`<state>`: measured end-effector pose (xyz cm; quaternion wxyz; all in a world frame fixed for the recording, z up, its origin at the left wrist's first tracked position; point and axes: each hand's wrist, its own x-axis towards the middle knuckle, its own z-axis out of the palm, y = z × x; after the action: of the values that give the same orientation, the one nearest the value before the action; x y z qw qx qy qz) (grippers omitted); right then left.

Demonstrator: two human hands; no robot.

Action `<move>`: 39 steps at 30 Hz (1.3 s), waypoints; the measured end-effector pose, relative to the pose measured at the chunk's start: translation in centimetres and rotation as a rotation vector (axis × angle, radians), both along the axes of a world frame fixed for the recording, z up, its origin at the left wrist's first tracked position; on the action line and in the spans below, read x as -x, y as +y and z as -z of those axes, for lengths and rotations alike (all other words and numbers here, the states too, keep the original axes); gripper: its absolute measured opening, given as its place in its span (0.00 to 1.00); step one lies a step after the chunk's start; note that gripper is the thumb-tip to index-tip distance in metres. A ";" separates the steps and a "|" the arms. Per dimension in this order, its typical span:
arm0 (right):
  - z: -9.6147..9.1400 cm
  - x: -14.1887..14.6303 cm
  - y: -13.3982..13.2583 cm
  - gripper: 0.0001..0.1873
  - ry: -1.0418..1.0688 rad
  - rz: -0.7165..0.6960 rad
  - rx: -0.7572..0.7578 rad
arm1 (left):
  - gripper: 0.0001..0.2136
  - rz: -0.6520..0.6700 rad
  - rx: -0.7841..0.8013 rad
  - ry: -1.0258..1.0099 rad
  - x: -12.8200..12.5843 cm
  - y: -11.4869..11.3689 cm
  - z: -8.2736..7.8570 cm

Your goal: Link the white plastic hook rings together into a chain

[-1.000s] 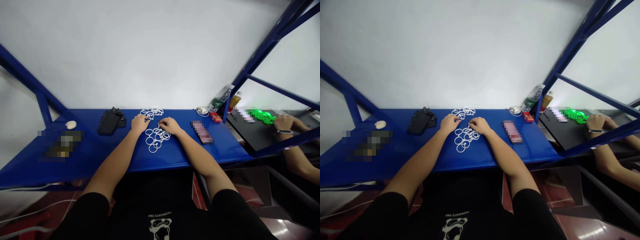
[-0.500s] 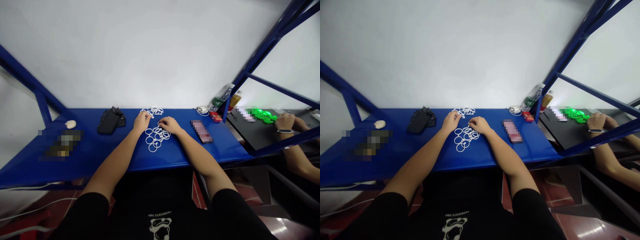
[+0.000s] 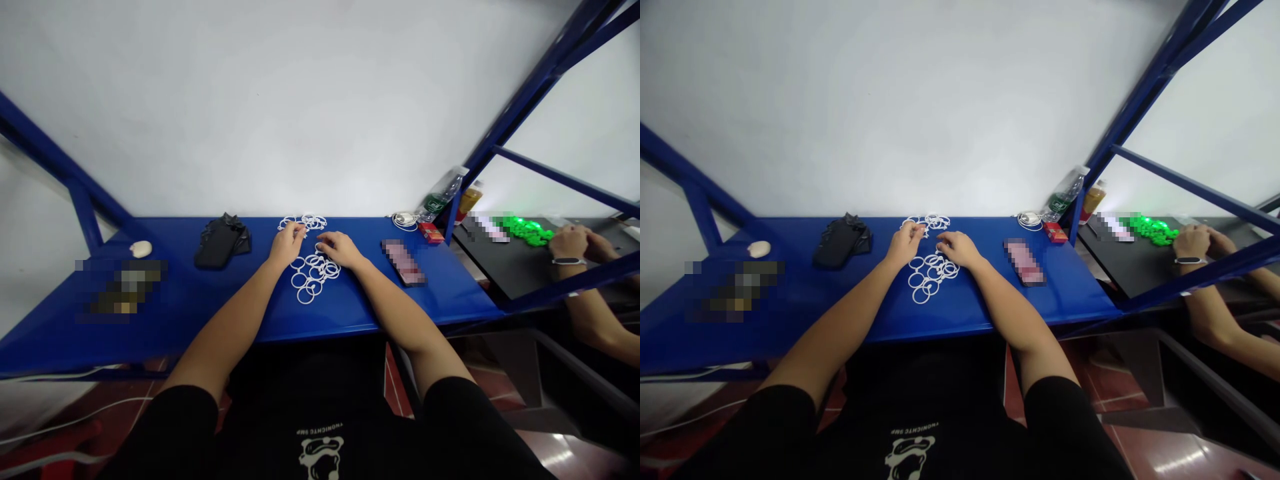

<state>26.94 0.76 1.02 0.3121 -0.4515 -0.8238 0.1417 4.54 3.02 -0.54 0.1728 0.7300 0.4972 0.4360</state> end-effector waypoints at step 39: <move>0.7 -0.3 0.6 0.14 0.112 -0.057 -0.236 | 0.06 0.189 -0.299 0.097 -1.4 -0.7 -0.1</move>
<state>27.28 1.31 0.33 0.4042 -0.3794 -0.8286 0.0777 5.89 2.27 -0.39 0.0782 0.8112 0.3636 0.4513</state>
